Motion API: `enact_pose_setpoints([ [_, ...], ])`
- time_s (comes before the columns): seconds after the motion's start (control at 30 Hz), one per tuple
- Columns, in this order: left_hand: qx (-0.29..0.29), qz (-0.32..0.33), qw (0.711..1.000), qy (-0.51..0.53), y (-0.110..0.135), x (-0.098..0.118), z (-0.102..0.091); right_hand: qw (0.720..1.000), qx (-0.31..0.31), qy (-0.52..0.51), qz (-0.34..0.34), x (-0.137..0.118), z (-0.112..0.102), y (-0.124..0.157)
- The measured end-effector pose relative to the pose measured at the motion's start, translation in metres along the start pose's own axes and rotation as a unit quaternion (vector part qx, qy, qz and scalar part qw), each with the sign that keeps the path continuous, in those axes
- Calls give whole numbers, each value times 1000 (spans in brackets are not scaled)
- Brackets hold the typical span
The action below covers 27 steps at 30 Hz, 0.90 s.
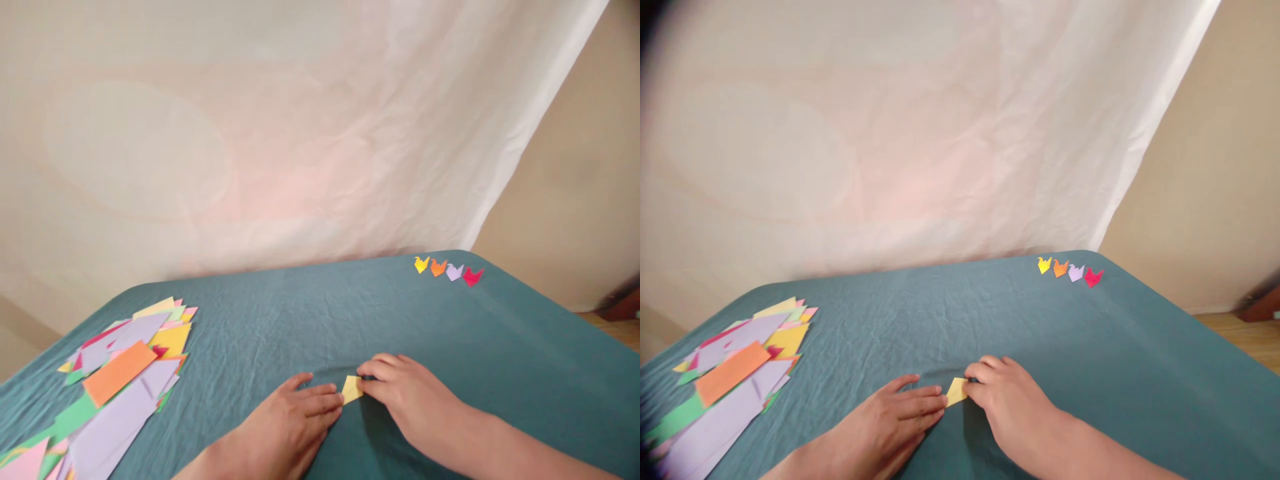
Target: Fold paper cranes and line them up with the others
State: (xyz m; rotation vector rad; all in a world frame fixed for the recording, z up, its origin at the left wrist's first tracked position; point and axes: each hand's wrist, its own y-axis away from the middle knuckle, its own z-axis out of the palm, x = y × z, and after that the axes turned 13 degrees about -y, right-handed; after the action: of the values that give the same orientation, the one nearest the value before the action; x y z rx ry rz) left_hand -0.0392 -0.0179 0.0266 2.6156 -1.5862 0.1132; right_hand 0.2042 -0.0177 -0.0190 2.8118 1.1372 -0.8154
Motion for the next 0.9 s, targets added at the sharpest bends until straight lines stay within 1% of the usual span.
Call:
enact_pose_setpoints([
  [0.07,29,-9,999,31,3,1,2,998,35,-55,24,-2,-9,-5],
  [0.1,40,-10,998,48,4,0,5,996,40,-78,19,-3,-12,-8],
  [0.13,64,-16,996,63,6,-1,7,994,37,-99,4,-5,-12,-11],
  [0.23,127,-92,984,84,10,-4,15,992,6,-118,-42,-11,-7,-17],
  [0.3,156,-138,973,101,12,-7,20,994,-14,-102,-43,-16,-2,-19],
  [0.4,192,-188,953,141,11,-11,24,994,-18,-104,1,-20,1,-18],
  [0.47,194,-236,932,192,6,-13,25,987,9,-157,40,-20,-1,-20],
  [0.5,186,-264,917,235,1,-14,25,978,29,-198,62,-19,-2,-21],
  [0.53,173,-282,896,296,-4,-14,23,964,56,-246,85,-19,-5,-24],
  [0.57,151,-288,869,373,-10,-13,21,944,78,-301,111,-18,-7,-27],
  [0.6,134,-284,835,452,-17,-12,17,916,90,-368,136,-19,-9,-31],
  [0.63,136,-270,804,512,-24,-10,14,879,107,-439,152,-19,-10,-35],
  [0.7,187,-256,755,573,-37,-6,7,807,167,-548,143,-23,-10,-42],
  [0.73,217,-258,742,579,-42,-4,5,779,197,-578,142,-25,-8,-45],
  [0.8,268,-270,729,569,-50,-2,4,745,229,-608,153,-31,-3,-49],
  [0.83,289,-282,722,562,-51,-2,6,736,233,-616,159,-33,-1,-49],
  [0.87,306,-293,717,554,-52,-2,8,733,234,-618,164,-35,1,-49],
  [0.9,317,-302,716,544,-52,-3,11,736,225,-618,163,-36,3,-48],
])
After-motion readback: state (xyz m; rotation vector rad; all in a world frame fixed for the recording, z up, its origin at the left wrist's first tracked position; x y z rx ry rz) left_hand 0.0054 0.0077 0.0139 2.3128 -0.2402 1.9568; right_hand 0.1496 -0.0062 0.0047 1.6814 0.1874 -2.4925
